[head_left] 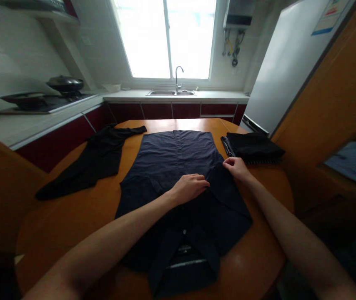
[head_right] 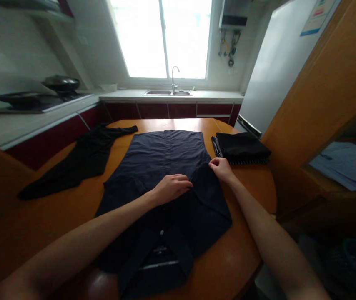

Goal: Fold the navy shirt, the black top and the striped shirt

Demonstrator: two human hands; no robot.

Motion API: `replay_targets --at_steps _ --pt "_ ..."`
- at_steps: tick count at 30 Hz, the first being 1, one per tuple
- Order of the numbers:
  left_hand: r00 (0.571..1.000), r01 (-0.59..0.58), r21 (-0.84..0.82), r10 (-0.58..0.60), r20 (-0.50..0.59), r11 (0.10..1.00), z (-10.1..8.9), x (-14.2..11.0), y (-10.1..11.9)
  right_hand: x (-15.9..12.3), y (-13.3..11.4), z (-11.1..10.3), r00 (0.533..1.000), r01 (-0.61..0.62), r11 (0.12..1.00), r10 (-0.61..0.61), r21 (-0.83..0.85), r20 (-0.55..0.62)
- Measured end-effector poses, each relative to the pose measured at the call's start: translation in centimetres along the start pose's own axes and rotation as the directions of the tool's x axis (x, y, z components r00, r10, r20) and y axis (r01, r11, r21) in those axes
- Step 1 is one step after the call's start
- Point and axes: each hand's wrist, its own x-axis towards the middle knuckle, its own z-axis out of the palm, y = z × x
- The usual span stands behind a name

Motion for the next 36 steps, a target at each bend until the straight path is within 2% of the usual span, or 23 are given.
replay_targets --at_steps 4,9,12,15,18,20,22,25,28,30,32,36 --pt "0.995 0.059 -0.050 -0.063 -0.079 0.997 0.1 0.0 -0.6 0.0 0.2 0.1 1.000 -0.004 0.998 0.002 -0.066 -0.028" --pt "0.993 0.074 -0.044 -0.078 -0.088 0.996 0.4 -0.2 -0.8 -0.3 0.2 0.6 0.999 -0.031 0.957 0.026 -0.287 -0.021" --pt "0.994 0.050 -0.043 -0.054 -0.097 0.998 0.3 -0.2 -0.5 -0.4 -0.2 0.6 1.000 -0.021 0.935 0.021 -0.353 -0.005" --pt "0.997 -0.037 -0.068 0.032 -0.073 0.997 0.2 -0.1 0.0 -0.5 -1.0 0.3 0.995 0.062 0.925 -0.085 -0.376 -0.045" --pt "0.990 -0.127 -0.103 0.132 0.046 0.987 0.5 -0.2 0.2 -0.9 -1.9 0.3 0.973 0.193 0.912 -0.225 -0.361 -0.048" --pt "0.981 -0.137 -0.109 0.150 0.125 0.985 1.0 -0.3 0.0 -1.4 -2.2 0.7 0.959 0.265 0.900 -0.282 -0.347 0.003" --pt "0.976 -0.131 -0.103 0.146 0.161 0.986 1.4 -0.4 -0.2 -1.9 -2.3 1.5 0.956 0.291 0.881 -0.283 -0.372 0.076" --pt "0.975 -0.135 -0.090 0.149 0.167 0.987 1.7 -0.4 -0.5 -2.5 -1.9 2.6 0.971 0.228 0.849 -0.163 -0.477 0.175" --pt "0.976 -0.141 -0.077 0.151 0.159 0.987 1.7 -0.5 -0.6 -3.1 -1.8 2.9 0.975 0.184 0.815 -0.081 -0.550 0.206" --pt "0.975 -0.144 -0.070 0.153 0.161 0.987 1.7 -0.5 -0.6 -4.1 -2.0 2.3 0.969 0.217 0.797 -0.107 -0.564 0.223" --pt "0.974 -0.144 -0.064 0.153 0.166 0.988 1.7 -0.5 -0.5 -6.0 -2.4 1.3 0.944 0.293 0.786 -0.149 -0.545 0.293" --pt "0.976 -0.144 -0.071 0.154 0.154 0.987 2.0 -0.4 -0.7 -12.0 -3.1 -1.8 0.850 0.425 0.793 -0.184 -0.437 0.493"
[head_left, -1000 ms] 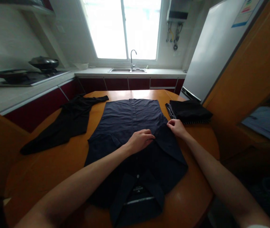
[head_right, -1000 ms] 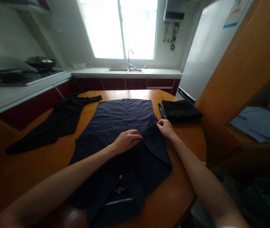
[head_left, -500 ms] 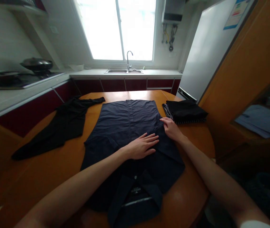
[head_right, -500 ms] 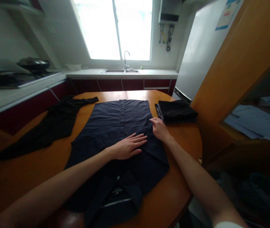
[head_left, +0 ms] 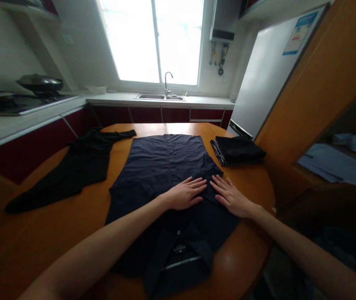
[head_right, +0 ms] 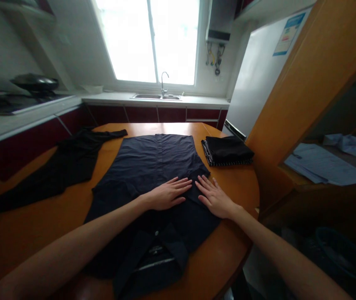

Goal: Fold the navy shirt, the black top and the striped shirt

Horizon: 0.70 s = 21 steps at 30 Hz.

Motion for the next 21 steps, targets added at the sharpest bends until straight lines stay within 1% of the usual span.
replay_targets --at_steps 3,5,7,9,11,14,16,18,21 --pt "1.000 -0.001 -0.011 0.001 -0.007 1.000 0.1 0.1 -0.1 -5.1 -1.3 -0.5 0.996 0.017 0.999 -0.021 0.048 0.082" --pt "1.000 0.003 -0.012 -0.003 -0.001 1.000 0.1 0.2 -0.1 -7.7 -1.9 -0.9 0.993 0.005 0.996 -0.015 0.085 0.116" --pt "1.000 0.002 -0.010 -0.002 0.003 1.000 0.1 0.2 -0.1 -9.2 -2.1 -1.2 0.989 -0.008 0.991 -0.012 0.132 0.146" --pt "1.000 0.002 -0.005 -0.002 0.007 1.000 0.0 0.2 -0.1 -9.4 -2.0 -1.4 0.991 -0.029 0.983 0.004 0.182 0.137" --pt "1.000 0.003 0.001 -0.003 0.020 1.000 0.0 0.2 -0.1 -8.1 -1.5 -1.4 0.997 -0.056 0.977 0.043 0.208 0.065" --pt "0.999 0.004 0.007 -0.005 0.041 1.000 0.0 0.1 -0.2 -4.0 -0.4 -0.9 0.991 -0.106 0.978 0.119 0.179 -0.061" --pt "0.999 0.006 0.008 -0.006 0.049 1.000 -0.1 0.0 -0.1 -0.7 0.6 -0.4 0.983 -0.150 0.981 0.161 0.122 -0.090" --pt "0.998 0.008 0.007 -0.009 0.062 1.000 -0.3 0.0 0.1 2.0 1.7 0.0 0.977 -0.186 0.982 0.189 0.042 -0.094" --pt "0.998 0.014 0.001 -0.014 0.068 1.000 -0.7 -0.1 0.4 4.0 3.1 0.4 0.971 -0.227 0.972 0.222 -0.062 -0.089"
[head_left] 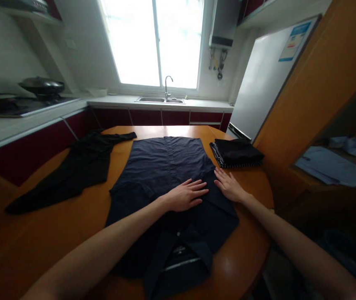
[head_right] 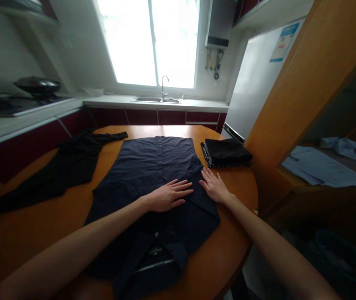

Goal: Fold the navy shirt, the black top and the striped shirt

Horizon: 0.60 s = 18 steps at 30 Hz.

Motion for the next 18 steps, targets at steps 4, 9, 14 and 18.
replay_targets --at_steps 4,9,14,18 --pt "1.000 -0.006 -0.029 0.005 -0.018 1.000 -0.4 -0.2 0.3 0.3 0.9 0.3 1.000 -0.024 0.999 0.024 -0.042 0.003" --pt "0.995 0.009 -0.082 -0.018 -0.101 0.997 -0.1 0.0 0.5 0.4 1.5 1.0 0.990 -0.118 0.993 0.119 0.024 -0.075" --pt "0.807 0.333 -0.193 -0.385 -0.448 0.923 0.1 0.6 -0.1 0.2 2.1 1.1 0.941 -0.085 0.955 0.171 0.285 -0.292" --pt "0.597 0.395 -0.502 -0.631 -0.496 0.769 0.3 0.9 -1.6 1.1 0.9 -0.6 0.898 0.024 0.938 0.132 0.347 -0.420"
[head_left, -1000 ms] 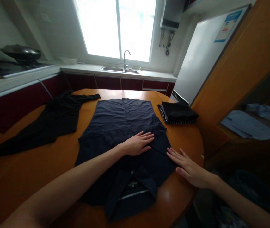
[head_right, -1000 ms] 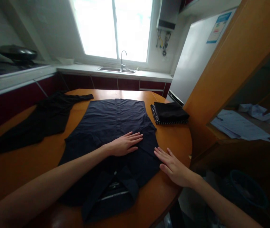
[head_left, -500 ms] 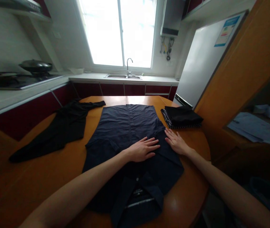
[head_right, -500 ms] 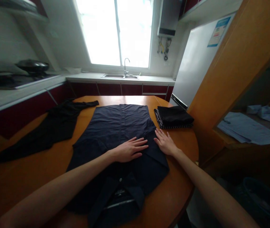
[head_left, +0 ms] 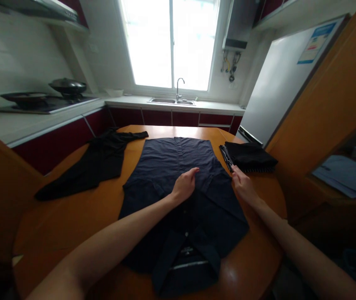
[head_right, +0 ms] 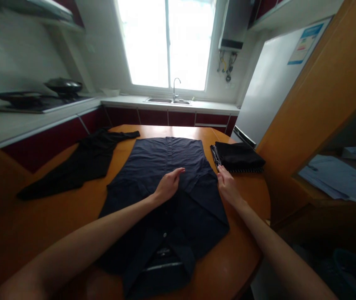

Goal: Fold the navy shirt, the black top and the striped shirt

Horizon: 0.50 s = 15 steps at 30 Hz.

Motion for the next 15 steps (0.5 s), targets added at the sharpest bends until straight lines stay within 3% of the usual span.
replay_targets --at_steps 2,4,7,9,12,15 --pt "0.991 0.119 -0.207 -0.131 -0.042 0.971 0.0 0.6 -0.6 1.6 -1.5 0.2 0.997 0.071 0.997 -0.070 -0.027 0.031" --pt "0.957 0.235 -0.417 -0.284 -0.059 0.878 -0.3 1.3 -0.8 3.2 -2.9 1.1 0.987 0.130 0.989 -0.122 -0.075 0.105" --pt "0.867 0.390 -0.657 -0.498 0.025 0.645 -2.3 2.6 -0.2 4.6 -4.4 3.5 0.968 0.153 0.974 -0.113 -0.170 0.223" --pt "0.830 0.436 -0.746 -0.546 0.115 0.504 -4.7 3.5 0.8 4.4 -4.9 5.4 0.953 0.146 0.961 -0.073 -0.235 0.295" --pt "0.862 0.394 -0.809 -0.481 0.160 0.436 -9.5 4.4 3.0 3.5 -4.7 7.3 0.922 0.151 0.938 -0.020 -0.312 0.386" --pt "0.936 0.272 -0.788 -0.343 0.083 0.552 -14.0 4.5 4.8 3.2 -4.2 7.6 0.922 0.139 0.934 -0.001 -0.328 0.388"
